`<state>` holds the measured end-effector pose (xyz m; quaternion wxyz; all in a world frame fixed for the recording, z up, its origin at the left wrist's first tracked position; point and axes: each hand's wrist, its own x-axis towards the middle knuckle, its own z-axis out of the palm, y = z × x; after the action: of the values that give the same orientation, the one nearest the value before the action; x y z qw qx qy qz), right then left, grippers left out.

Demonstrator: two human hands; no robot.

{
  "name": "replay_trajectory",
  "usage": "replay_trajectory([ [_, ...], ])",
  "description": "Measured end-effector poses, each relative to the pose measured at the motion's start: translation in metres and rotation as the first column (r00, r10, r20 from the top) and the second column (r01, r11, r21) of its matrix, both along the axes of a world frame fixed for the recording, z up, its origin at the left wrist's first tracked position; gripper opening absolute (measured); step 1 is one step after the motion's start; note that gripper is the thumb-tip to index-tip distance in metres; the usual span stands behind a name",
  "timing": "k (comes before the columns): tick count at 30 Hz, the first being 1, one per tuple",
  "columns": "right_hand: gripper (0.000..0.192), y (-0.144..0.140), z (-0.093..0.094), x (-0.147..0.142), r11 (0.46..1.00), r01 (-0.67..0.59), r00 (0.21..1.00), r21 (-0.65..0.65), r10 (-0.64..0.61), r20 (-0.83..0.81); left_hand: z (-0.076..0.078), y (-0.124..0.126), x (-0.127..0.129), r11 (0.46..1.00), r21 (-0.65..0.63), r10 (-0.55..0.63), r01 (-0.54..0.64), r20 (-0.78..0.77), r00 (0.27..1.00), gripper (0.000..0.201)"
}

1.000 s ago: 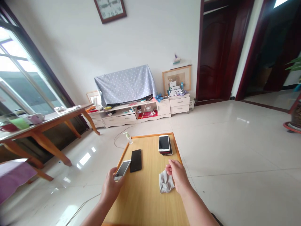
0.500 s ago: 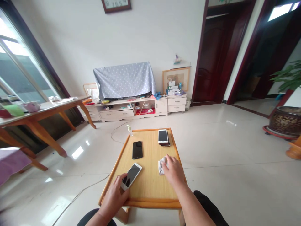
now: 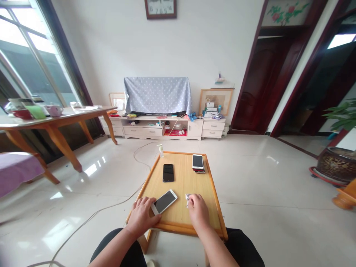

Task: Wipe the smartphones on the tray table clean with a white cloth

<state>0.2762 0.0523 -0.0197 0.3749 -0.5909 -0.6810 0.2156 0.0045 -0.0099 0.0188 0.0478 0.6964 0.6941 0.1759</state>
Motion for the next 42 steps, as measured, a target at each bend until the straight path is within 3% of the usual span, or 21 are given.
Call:
replay_trajectory([
  [3, 0.018, -0.011, 0.005, -0.031, 0.996, -0.077, 0.992, 0.034, 0.08, -0.095, 0.002, -0.001, 0.003, 1.0, 0.01, -0.017, 0.017, 0.007, 1.0, 0.051],
  [9, 0.034, -0.016, 0.014, -0.073, 0.958, -0.256, 0.966, 0.13, 0.258, 0.005, -0.003, -0.005, -0.001, 0.997, 0.067, -0.025, 0.025, 0.011, 1.0, 0.056],
  [14, 0.043, -0.024, 0.01, -0.081, 0.992, 0.02, 0.999, 0.125, -0.023, 0.029, -0.004, -0.011, -0.008, 0.993, 0.117, -0.013, 0.013, -0.001, 1.0, 0.059],
  [20, 0.048, -0.031, 0.002, -0.098, 0.993, 0.091, 0.973, 0.07, -0.104, 0.206, -0.003, -0.017, -0.012, 0.993, 0.117, -0.014, 0.016, -0.016, 1.0, 0.056],
  [24, 0.022, -0.026, 0.009, -0.105, 0.997, 0.006, 0.961, 0.08, -0.028, 0.276, -0.002, -0.019, -0.015, 0.996, 0.088, -0.01, 0.011, -0.015, 1.0, 0.05],
  [31, 0.034, -0.019, 0.024, -0.108, 0.988, -0.076, 0.944, 0.137, 0.027, 0.329, -0.002, -0.02, -0.018, 0.993, 0.097, -0.066, 0.067, -0.018, 0.998, 0.043],
  [34, 0.037, -0.044, 0.02, -0.126, 0.969, -0.217, 0.915, 0.116, 0.161, 0.37, -0.008, -0.018, -0.019, 0.99, 0.134, -0.05, 0.05, 0.003, 0.999, 0.044],
  [38, 0.049, -0.077, 0.016, -0.138, 0.886, -0.461, 0.816, 0.041, 0.406, 0.411, -0.015, -0.016, -0.024, 0.986, 0.149, -0.08, 0.075, 0.024, 0.997, 0.05],
  [40, 0.049, -0.076, 0.019, -0.132, 0.886, -0.464, 0.803, 0.006, 0.417, 0.426, -0.018, -0.015, -0.025, 0.983, 0.164, -0.086, 0.079, 0.038, 0.996, 0.053],
  [42, 0.05, -0.064, 0.023, -0.123, 0.929, -0.369, 0.826, -0.021, 0.338, 0.452, -0.02, -0.014, -0.024, 0.981, 0.185, -0.075, 0.064, 0.055, 0.996, 0.055],
])
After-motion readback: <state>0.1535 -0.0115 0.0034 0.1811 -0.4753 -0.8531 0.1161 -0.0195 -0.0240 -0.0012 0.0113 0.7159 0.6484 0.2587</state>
